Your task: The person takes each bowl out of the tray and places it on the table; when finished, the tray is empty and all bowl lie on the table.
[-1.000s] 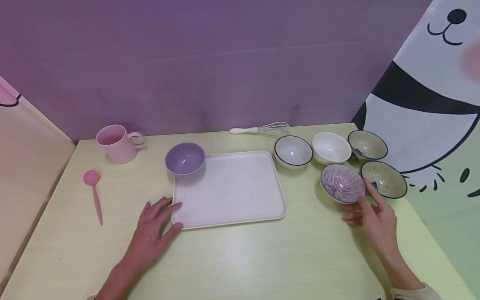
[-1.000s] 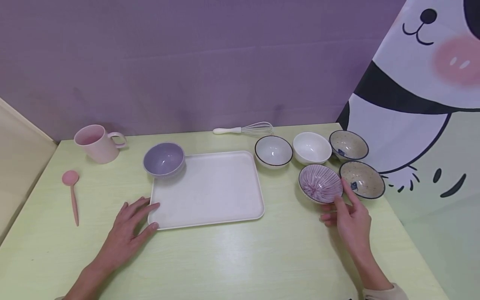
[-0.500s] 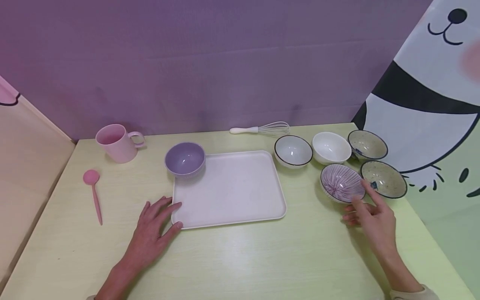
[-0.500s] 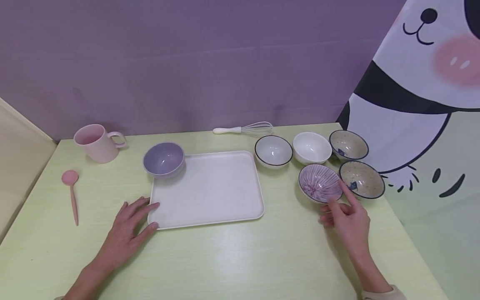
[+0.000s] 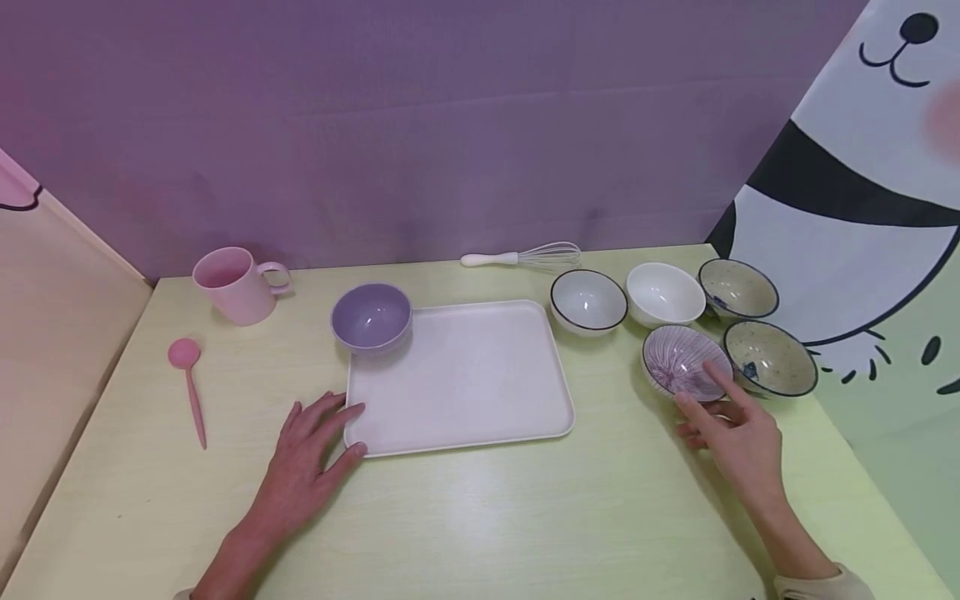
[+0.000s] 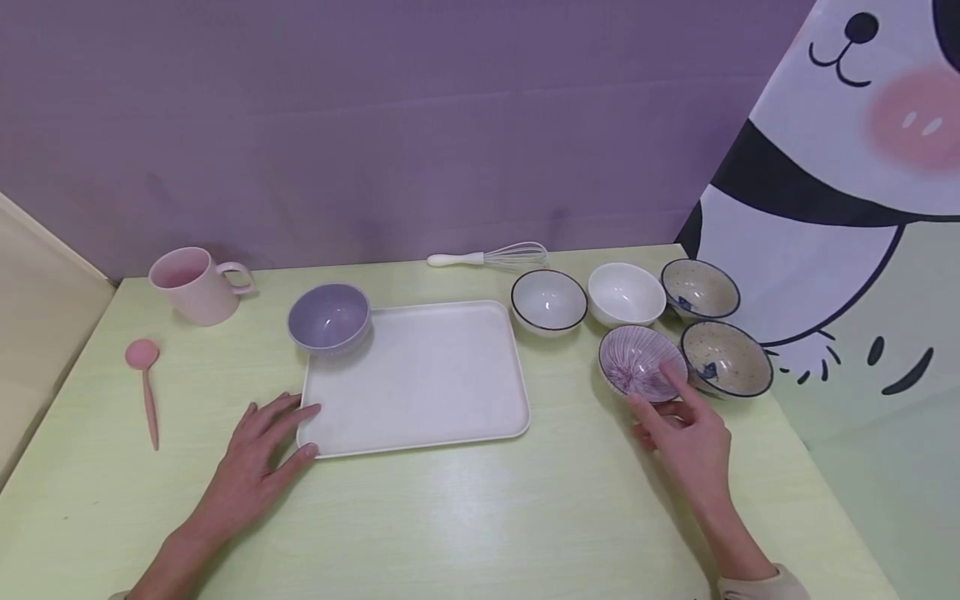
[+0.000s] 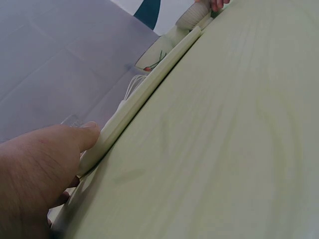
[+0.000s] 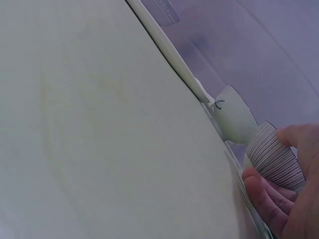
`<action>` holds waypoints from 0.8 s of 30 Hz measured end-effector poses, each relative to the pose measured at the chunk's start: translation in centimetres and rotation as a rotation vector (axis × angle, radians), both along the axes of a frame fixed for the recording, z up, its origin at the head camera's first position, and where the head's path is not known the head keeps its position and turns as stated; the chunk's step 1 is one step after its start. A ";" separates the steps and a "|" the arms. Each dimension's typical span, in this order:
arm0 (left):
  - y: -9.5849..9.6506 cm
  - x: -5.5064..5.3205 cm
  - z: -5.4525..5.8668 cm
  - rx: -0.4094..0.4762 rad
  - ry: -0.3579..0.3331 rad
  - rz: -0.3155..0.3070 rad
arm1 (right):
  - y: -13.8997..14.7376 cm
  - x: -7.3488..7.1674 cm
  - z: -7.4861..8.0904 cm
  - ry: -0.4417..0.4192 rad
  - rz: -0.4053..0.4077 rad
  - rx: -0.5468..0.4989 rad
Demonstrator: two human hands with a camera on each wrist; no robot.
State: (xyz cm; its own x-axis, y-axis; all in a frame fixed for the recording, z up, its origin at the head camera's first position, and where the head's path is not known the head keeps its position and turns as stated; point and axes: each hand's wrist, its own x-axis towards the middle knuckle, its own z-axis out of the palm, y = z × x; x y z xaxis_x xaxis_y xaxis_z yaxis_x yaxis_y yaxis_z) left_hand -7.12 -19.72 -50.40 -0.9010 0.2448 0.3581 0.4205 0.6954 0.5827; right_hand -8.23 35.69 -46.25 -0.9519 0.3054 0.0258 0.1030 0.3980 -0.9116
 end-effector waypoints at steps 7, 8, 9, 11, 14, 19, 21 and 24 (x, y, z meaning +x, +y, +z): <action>0.1 0.1 0.0 0.006 0.003 0.005 | -0.1 -0.1 -0.1 0.022 -0.049 -0.008; 0.1 0.1 0.0 0.006 0.001 0.006 | -0.1 -0.1 -0.1 0.029 -0.053 -0.008; 0.1 0.1 0.1 0.006 0.001 0.006 | -0.1 -0.1 -0.1 0.031 -0.057 -0.013; 0.1 0.1 0.1 0.005 0.002 0.004 | 0.0 -0.1 -0.1 0.031 -0.068 -0.026; 0.1 0.1 0.1 0.003 0.005 0.002 | 0.1 0.0 0.0 0.033 -0.084 -0.065; 0.1 0.1 0.1 -0.001 0.009 0.002 | 0.3 0.0 0.0 0.039 -0.114 -0.098; 0.1 0.1 0.0 -0.003 0.008 0.004 | 0.3 0.0 0.0 0.041 -0.122 -0.097; 0.1 0.0 -0.1 -0.007 0.007 0.004 | 0.4 0.0 -0.1 0.044 -0.130 -0.097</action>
State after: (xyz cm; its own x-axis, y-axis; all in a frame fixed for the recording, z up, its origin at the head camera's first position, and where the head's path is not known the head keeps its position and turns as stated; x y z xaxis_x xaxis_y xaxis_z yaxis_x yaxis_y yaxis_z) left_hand -7.09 -19.63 -50.47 -0.8995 0.2439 0.3625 0.4218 0.7013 0.5747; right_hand -8.23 36.07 -46.37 -0.9030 0.4286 0.0307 0.1071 0.2937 -0.9499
